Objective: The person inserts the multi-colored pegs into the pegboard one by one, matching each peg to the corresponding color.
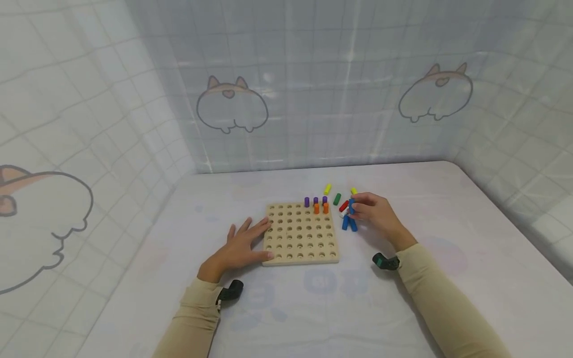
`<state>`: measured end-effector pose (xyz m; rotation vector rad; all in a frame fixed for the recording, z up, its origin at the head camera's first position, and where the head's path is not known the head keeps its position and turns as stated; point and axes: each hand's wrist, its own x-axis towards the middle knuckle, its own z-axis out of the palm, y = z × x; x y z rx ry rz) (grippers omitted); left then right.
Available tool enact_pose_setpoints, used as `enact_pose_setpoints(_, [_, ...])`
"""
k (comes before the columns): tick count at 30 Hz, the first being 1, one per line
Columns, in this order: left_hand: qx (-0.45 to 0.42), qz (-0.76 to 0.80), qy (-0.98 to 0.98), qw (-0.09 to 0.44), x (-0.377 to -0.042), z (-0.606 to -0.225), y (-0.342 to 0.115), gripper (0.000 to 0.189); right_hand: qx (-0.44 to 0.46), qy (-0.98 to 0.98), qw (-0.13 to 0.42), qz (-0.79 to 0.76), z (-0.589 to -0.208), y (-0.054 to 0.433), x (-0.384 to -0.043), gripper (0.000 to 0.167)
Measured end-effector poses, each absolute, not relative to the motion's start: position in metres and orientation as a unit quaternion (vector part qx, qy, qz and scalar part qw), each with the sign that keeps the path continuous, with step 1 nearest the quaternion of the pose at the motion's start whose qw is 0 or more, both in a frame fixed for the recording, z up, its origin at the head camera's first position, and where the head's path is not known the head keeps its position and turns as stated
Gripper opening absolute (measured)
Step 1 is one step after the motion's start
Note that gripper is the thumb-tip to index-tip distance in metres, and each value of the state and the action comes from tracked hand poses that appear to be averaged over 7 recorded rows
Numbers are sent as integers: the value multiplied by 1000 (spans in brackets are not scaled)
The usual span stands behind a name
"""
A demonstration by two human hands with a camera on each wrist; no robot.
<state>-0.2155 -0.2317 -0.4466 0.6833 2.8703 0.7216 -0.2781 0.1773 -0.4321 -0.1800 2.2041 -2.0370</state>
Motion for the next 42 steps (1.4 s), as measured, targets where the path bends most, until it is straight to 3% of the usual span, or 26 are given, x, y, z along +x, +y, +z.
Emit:
enact_pose_setpoints(12, [227,234,944,50,-217,-448,-232,93,-55,691,62,-718,-435,158,-288,31])
enact_pose_setpoints(26, [220,225,948,47,-217,-450,-231,93,-80,707,80,-698,-433,146,-288,45])
enact_pose_setpoints(42, [224,235,945,48,-217,-449,-232,94,-89,775,71,-621,-434,135,-285,37])
